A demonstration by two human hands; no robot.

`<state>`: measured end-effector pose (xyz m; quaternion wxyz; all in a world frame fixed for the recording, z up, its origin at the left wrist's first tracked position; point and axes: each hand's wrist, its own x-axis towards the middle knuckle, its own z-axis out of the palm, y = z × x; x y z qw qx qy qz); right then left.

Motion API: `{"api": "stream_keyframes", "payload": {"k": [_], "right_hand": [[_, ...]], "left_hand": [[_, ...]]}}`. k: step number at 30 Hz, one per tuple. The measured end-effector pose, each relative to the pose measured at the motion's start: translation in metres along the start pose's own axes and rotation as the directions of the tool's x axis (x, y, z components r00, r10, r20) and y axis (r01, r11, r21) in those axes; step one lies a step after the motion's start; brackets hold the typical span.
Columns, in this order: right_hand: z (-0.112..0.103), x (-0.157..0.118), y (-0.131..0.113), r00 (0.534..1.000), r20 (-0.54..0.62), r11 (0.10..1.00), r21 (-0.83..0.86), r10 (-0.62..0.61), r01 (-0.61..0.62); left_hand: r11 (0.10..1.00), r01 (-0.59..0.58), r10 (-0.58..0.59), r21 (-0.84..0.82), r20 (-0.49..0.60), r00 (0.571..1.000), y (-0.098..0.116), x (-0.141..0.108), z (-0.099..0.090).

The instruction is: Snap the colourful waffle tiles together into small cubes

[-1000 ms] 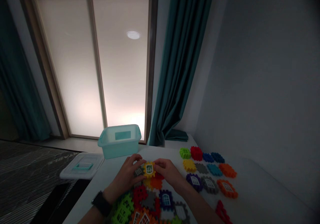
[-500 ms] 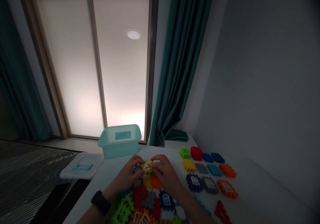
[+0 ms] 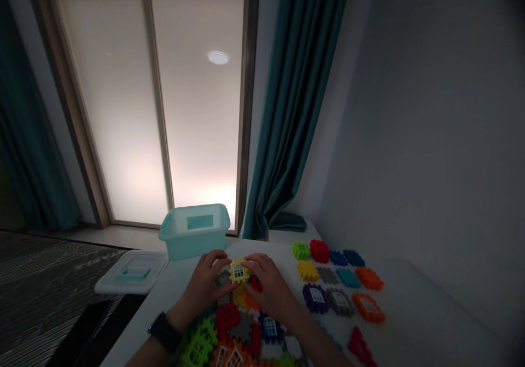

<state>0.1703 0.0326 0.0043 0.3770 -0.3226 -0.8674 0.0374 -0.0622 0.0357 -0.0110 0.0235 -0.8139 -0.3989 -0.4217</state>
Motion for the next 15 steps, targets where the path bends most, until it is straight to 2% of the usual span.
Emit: {"api": "stream_keyframes", "payload": {"k": [8,15], "right_hand": [[-0.007,0.001,-0.006,0.999,-0.035,0.997,-0.079,0.007,-0.01],[-0.028,-0.013,-0.006,0.996,-0.081,0.979,-0.204,-0.039,0.022]], "left_hand": [[0.999,-0.042,0.042,0.011,-0.013,0.999,0.009,0.005,0.003],[0.997,-0.076,0.076,0.002,0.002,0.997,0.026,0.015,0.016]]}}
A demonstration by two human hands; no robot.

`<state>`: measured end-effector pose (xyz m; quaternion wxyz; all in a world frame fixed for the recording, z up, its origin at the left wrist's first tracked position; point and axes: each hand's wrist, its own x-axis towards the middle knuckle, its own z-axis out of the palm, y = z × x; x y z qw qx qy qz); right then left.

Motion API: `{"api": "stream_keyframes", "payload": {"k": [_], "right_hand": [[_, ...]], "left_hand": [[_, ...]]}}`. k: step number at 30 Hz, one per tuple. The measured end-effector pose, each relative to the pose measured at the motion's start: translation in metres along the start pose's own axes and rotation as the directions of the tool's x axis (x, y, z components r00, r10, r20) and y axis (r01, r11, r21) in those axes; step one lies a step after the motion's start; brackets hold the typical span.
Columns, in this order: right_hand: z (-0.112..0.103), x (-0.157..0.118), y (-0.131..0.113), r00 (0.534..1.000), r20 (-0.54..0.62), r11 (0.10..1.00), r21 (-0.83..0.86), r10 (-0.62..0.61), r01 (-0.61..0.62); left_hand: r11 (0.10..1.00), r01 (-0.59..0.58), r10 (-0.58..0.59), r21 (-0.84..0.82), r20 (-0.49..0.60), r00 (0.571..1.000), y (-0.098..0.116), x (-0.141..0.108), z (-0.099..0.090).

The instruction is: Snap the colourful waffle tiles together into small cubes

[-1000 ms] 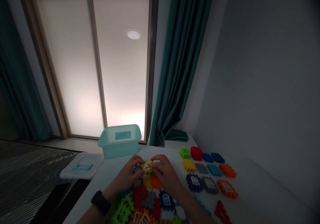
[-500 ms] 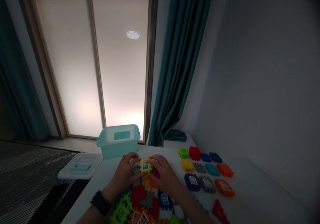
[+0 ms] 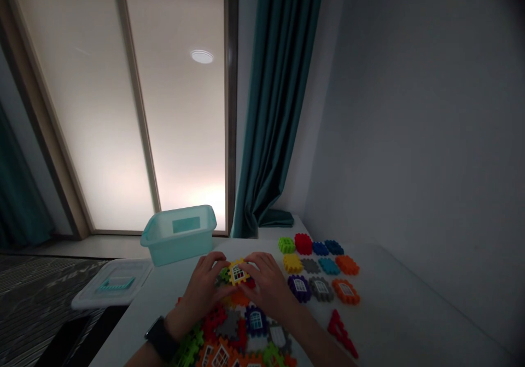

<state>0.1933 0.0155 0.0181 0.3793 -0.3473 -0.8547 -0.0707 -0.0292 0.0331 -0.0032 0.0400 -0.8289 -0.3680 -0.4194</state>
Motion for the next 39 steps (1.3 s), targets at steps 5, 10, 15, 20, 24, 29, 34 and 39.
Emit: {"api": "stream_keyframes", "payload": {"k": [5,10,15,20,24,29,34,39], "right_hand": [[-0.014,-0.014,0.008,1.0,-0.007,0.998,-0.052,0.019,-0.02],[-0.03,-0.033,0.019,0.998,-0.035,0.993,-0.105,0.053,-0.057],[-0.052,-0.057,0.036,0.993,-0.063,0.982,-0.154,0.096,-0.105],[-0.075,-0.083,0.054,0.98,-0.1,0.959,-0.212,0.171,-0.189],[-0.09,-0.104,0.07,0.973,-0.131,0.948,-0.233,0.189,-0.216],[-0.106,-0.13,0.093,0.962,-0.175,0.932,-0.261,0.21,-0.251],[-0.121,-0.156,0.117,0.945,-0.206,0.91,-0.281,0.253,-0.304],[-0.138,-0.185,0.14,0.922,-0.208,0.877,-0.297,0.326,-0.377]], "left_hand": [[0.999,0.01,-0.008,-0.037,0.052,0.999,0.018,0.012,0.012],[0.997,-0.001,0.01,-0.073,0.129,0.992,0.036,0.026,0.025],[0.995,-0.052,0.068,-0.081,0.215,0.974,0.053,0.042,0.043],[0.988,-0.13,0.15,-0.087,0.297,0.943,0.068,0.058,0.064],[0.981,-0.176,0.194,-0.083,0.348,0.917,0.085,0.07,0.077],[0.969,-0.226,0.249,-0.104,0.427,0.869,0.111,0.085,0.091],[0.947,-0.278,0.321,-0.159,0.467,0.824,0.131,0.097,0.112],[0.927,-0.328,0.375,-0.182,0.491,0.786,0.147,0.105,0.14]]}}
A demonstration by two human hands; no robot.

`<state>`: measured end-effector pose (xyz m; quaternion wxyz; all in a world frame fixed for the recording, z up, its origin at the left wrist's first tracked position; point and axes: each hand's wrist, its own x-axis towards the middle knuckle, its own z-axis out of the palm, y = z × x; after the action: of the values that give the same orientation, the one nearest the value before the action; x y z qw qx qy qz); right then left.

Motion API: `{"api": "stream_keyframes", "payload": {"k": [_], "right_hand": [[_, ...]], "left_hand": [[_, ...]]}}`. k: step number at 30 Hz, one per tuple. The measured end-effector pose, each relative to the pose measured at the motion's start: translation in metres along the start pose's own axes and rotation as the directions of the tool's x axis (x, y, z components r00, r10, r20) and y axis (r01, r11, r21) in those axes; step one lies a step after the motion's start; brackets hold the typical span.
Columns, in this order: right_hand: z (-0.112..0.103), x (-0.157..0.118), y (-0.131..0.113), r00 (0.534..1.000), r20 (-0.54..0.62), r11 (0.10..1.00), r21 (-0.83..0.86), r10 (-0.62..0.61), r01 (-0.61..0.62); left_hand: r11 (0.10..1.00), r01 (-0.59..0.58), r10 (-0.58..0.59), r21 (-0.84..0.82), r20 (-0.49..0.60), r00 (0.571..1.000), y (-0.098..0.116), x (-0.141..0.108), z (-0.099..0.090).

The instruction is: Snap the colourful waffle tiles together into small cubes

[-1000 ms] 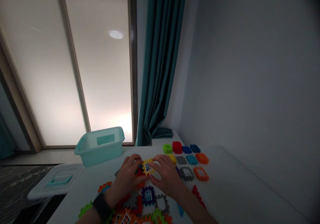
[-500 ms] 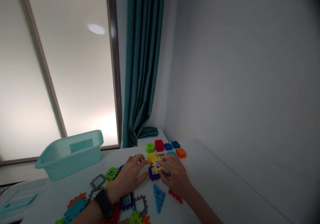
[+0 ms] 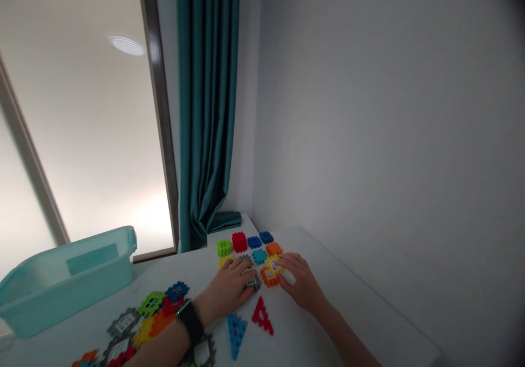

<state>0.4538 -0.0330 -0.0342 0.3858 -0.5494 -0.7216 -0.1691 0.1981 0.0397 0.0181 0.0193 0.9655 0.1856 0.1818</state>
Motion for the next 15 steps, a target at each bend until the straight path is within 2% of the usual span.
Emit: {"api": "stream_keyframes", "payload": {"k": [7,15], "right_hand": [[-0.009,-0.023,0.036,0.989,0.067,0.991,-0.027,0.129,-0.128],[0.0,-0.034,0.044,0.955,0.167,0.97,-0.061,0.243,-0.236]], "left_hand": [[0.996,-0.088,0.088,-0.005,0.038,0.995,0.011,0.033,0.023],[0.99,-0.129,0.132,-0.06,0.051,0.99,0.021,0.051,0.036]]}}
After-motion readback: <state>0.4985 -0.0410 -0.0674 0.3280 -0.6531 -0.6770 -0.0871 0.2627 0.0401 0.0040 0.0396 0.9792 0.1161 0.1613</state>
